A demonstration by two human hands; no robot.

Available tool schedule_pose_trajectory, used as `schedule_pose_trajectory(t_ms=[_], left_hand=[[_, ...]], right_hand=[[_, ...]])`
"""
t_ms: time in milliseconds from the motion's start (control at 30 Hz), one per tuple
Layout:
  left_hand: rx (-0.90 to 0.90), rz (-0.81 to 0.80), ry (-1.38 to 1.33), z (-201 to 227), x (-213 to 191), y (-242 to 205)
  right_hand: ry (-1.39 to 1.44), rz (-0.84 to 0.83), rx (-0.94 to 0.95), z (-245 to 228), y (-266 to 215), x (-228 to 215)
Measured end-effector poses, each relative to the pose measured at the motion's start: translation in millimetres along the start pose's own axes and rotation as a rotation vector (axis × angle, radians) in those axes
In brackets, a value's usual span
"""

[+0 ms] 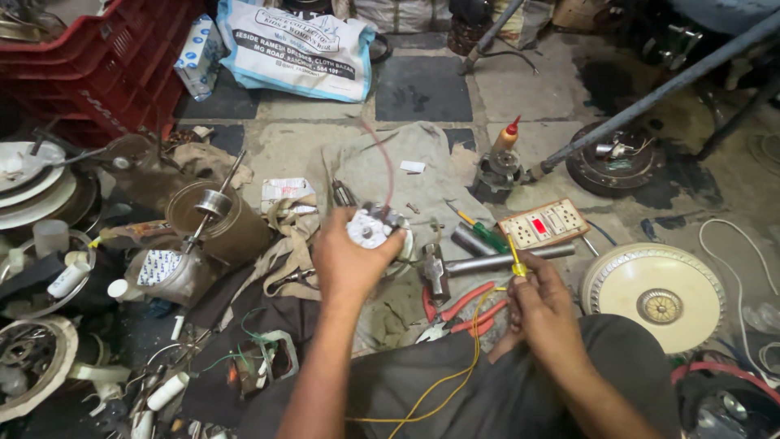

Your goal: The person sits on the floor and uses a screwdriver to adjust the internal components of a small electric motor. They connect wires to a multimeter to test the motor's electrical continuity and then continue to manipulate the internal parts with the screwdriver.

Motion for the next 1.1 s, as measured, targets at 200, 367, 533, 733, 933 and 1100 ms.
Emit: schedule_pose_trajectory(t_ms=[200, 367, 533, 733, 933, 1100], left_hand=[[0.213, 0.287, -0.024, 21, -73, -73], [0.229, 0.513, 0.245, 16, -131, -155], [0.115, 0.792, 0.202, 1, -158, -207], [-0.072, 0.74, 0.023, -5, -161, -202], [0.043, 0.735, 0.095, -22, -177, -203], [0.112, 0.646, 0.038, -30, -187, -214]], right_hand=[[0.053, -0.032, -0.038, -23, -40, 25], [-0.125, -0.382, -0.415, -55, -136, 98], [-0.401, -0.684, -1.147, -99, -191, 133], [-0.72, -0.78, -0.936, -127, -205, 179], [-0.816, -0.681, -0.732, -145, -189, 197], [-0.849, -0.709, -0.69, -150, -192, 197]])
Point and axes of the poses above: each hand's wrist, its own y-axis towards the middle knuckle, its own x-axis out of the palm, z = x × y, the point moved 1 cm from there along y, towards the middle knuckle, and after that the axes turned 6 degrees about -y, right-handed, at the moved point
